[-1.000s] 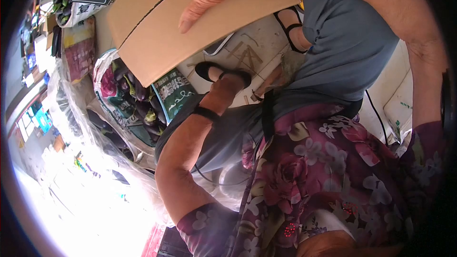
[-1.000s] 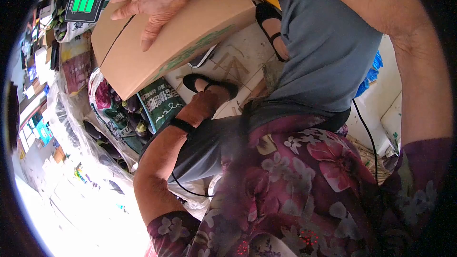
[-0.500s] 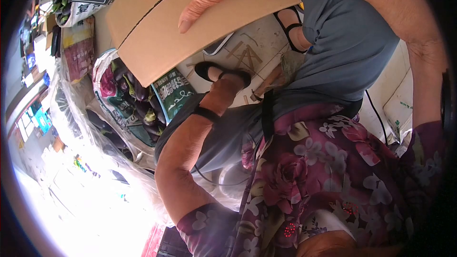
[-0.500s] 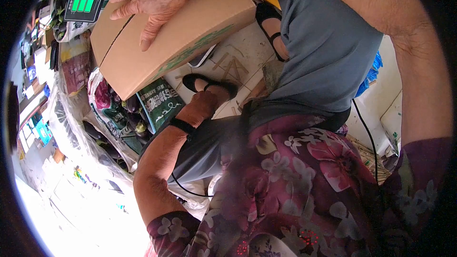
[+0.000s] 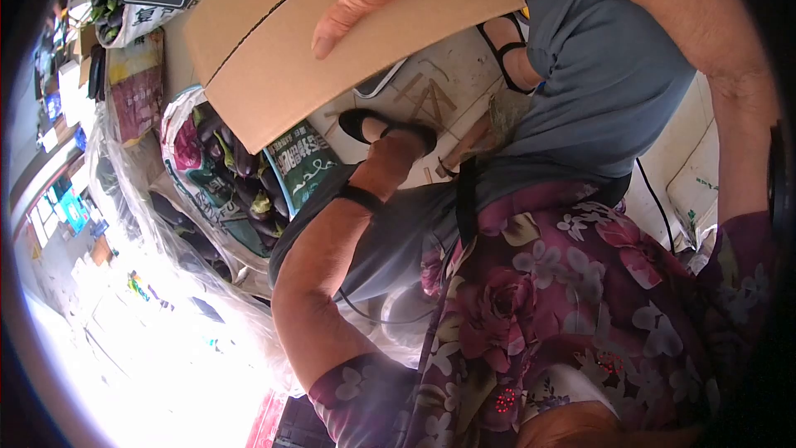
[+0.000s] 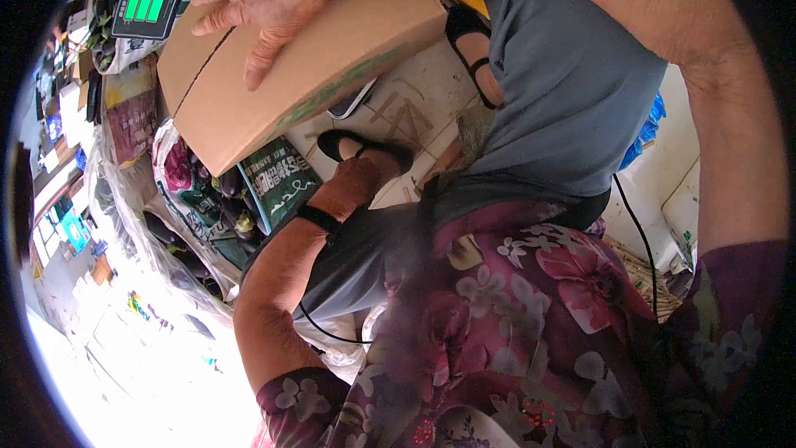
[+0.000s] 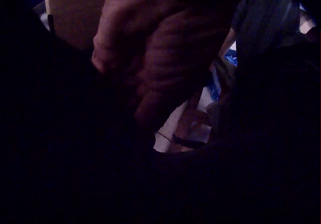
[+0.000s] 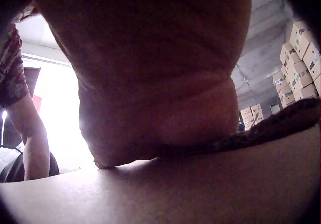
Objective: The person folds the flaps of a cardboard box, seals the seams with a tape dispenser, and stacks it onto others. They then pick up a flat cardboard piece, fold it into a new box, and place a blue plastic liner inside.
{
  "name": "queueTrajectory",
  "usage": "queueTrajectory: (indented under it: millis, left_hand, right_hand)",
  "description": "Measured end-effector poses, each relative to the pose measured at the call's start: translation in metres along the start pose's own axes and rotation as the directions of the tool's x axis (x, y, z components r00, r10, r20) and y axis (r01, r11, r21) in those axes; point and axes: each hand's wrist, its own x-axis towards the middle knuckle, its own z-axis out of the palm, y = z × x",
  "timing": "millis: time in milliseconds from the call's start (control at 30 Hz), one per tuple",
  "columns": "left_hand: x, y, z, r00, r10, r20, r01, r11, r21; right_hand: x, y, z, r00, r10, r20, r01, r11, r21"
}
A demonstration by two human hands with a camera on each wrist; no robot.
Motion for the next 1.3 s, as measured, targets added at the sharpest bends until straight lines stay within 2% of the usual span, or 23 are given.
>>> queueTrajectory:
  millis: [167, 200, 267, 333, 400, 533, 567, 633, 733, 800, 833, 867, 933, 1000, 1033, 1067, 1100, 1133, 1167, 1200, 1233, 1267, 1300]
  left_hand:
    - [-0.014, -0.005, 0.003, 1.0, -0.008, -0.001, 0.008, 1.0, -0.003]
    - [0.002, 0.005, -0.004, 1.0, -0.009, -0.001, 0.009, 1.0, -0.004]
    - [-0.017, -0.003, 0.004, 1.0, -0.014, -0.002, 0.014, 1.0, -0.008]
    - [-0.004, 0.003, -0.004, 1.0, -0.018, -0.008, 0.017, 1.0, -0.01]
    - [-0.004, 0.003, -0.007, 1.0, -0.022, -0.014, 0.022, 1.0, -0.012]
    - [-0.01, 0.002, -0.007, 0.999, -0.038, -0.009, 0.038, 0.999, -0.013]
    - [-0.011, 0.002, -0.007, 0.999, -0.039, -0.01, 0.039, 0.999, -0.013]
    - [-0.018, 0.009, -0.025, 0.999, -0.03, 0.011, 0.03, 0.999, -0.016]
    - [-0.038, 0.02, -0.061, 0.997, -0.014, 0.072, 0.016, 1.0, -0.023]
    - [-0.042, 0.017, -0.064, 0.996, -0.025, 0.082, 0.027, 0.999, -0.022]
    - [-0.042, 0.013, -0.059, 0.981, 0.181, -0.074, -0.185, 0.981, -0.056]
    - [-0.046, 0.01, -0.052, 0.901, 0.371, -0.227, -0.392, 0.919, -0.055]
    - [-0.09, 0.024, -0.09, 0.766, 0.383, -0.516, -0.561, 0.79, -0.247]
    - [-0.153, 0.033, -0.159, 0.648, 0.278, -0.709, -0.701, 0.58, -0.414]
    - [-0.182, 0.027, -0.183, 0.725, 0.189, -0.662, -0.626, 0.581, -0.52]
    - [-0.207, 0.014, -0.196, 0.792, 0.1, -0.602, -0.542, 0.569, -0.618]
    - [-0.227, 0.001, -0.196, 0.683, -0.112, -0.722, -0.535, 0.597, -0.599]
    - [-0.238, -0.022, -0.195, 0.57, -0.206, -0.796, -0.553, 0.621, -0.556]
    - [-0.257, -0.034, -0.204, 0.594, -0.39, -0.703, -0.466, 0.546, -0.696]
    - [-0.264, -0.054, -0.202, 0.522, -0.432, -0.736, -0.481, 0.563, -0.672]
    - [-0.264, -0.071, -0.199, 0.446, -0.47, -0.762, -0.495, 0.58, -0.647]
    - [-0.259, -0.084, -0.195, 0.429, -0.475, -0.769, -0.497, 0.586, -0.64]
    - [-0.251, -0.097, -0.19, 0.394, -0.517, -0.76, -0.434, 0.624, -0.65]
  right_hand:
    - [-0.001, 0.004, 0.003, 1.0, -0.004, 0.013, 0.005, 1.0, -0.028]
    - [-0.001, 0.004, 0.003, 1.0, -0.007, 0.013, 0.007, 1.0, -0.019]
    - [-0.002, 0.004, 0.002, 1.0, -0.009, 0.017, 0.009, 1.0, -0.02]
    - [-0.003, 0.003, 0.001, 1.0, -0.01, 0.021, 0.011, 1.0, -0.027]
    - [-0.004, 0.001, 0.004, 1.0, 0.015, -0.011, -0.014, 1.0, 0.021]
    - [-0.001, 0.002, 0.005, 0.999, -0.01, -0.046, 0.01, 1.0, -0.001]
    - [-0.002, 0.003, 0.002, 1.0, -0.008, -0.013, 0.008, 1.0, 0.004]
    - [-0.004, 0.003, -0.001, 1.0, -0.007, 0.022, 0.007, 1.0, 0.003]
    - [-0.003, 0.002, 0.004, 0.999, -0.012, -0.034, 0.012, 1.0, -0.008]
    - [-0.003, 0.005, 0.005, 0.998, -0.046, -0.053, 0.044, 0.999, -0.03]
    - [-0.002, 0.007, 0.005, 0.997, -0.057, -0.061, 0.054, 0.998, -0.043]
    - [-0.002, 0.008, 0.006, 0.996, -0.062, -0.063, 0.06, 0.998, -0.032]
    - [-0.001, 0.009, 0.01, 0.994, -0.078, -0.073, 0.076, 0.997, -0.03]
    - [-0.001, 0.011, 0.013, 0.997, -0.061, -0.045, 0.064, 0.996, 0.065]
    - [-0.002, 0.01, 0.015, 0.996, -0.078, -0.051, 0.08, 0.995, 0.052]
    - [-0.005, 0.009, 0.018, 0.983, -0.098, -0.153, 0.088, 0.994, -0.071]
    - [-0.005, 0.006, 0.017, 0.959, -0.129, -0.251, 0.08, 0.978, -0.194]
    - [-0.004, 0.003, 0.014, 0.955, -0.144, -0.258, 0.09, 0.974, -0.209]
    - [-0.003, -0.001, 0.012, 0.988, -0.048, -0.147, 0.015, 0.976, -0.218]
    - [-0.002, -0.005, 0.009, 0.998, 0.056, -0.035, -0.063, 0.97, -0.235]
    - [-0.004, -0.006, 0.006, 0.998, 0.046, -0.041, -0.055, 0.967, -0.25]
    - [-0.005, -0.007, 0.003, 0.999, 0.033, -0.037, -0.041, 0.97, -0.239]
    - [-0.006, -0.006, 0.001, 0.999, 0.022, -0.031, -0.029, 0.973, -0.23]
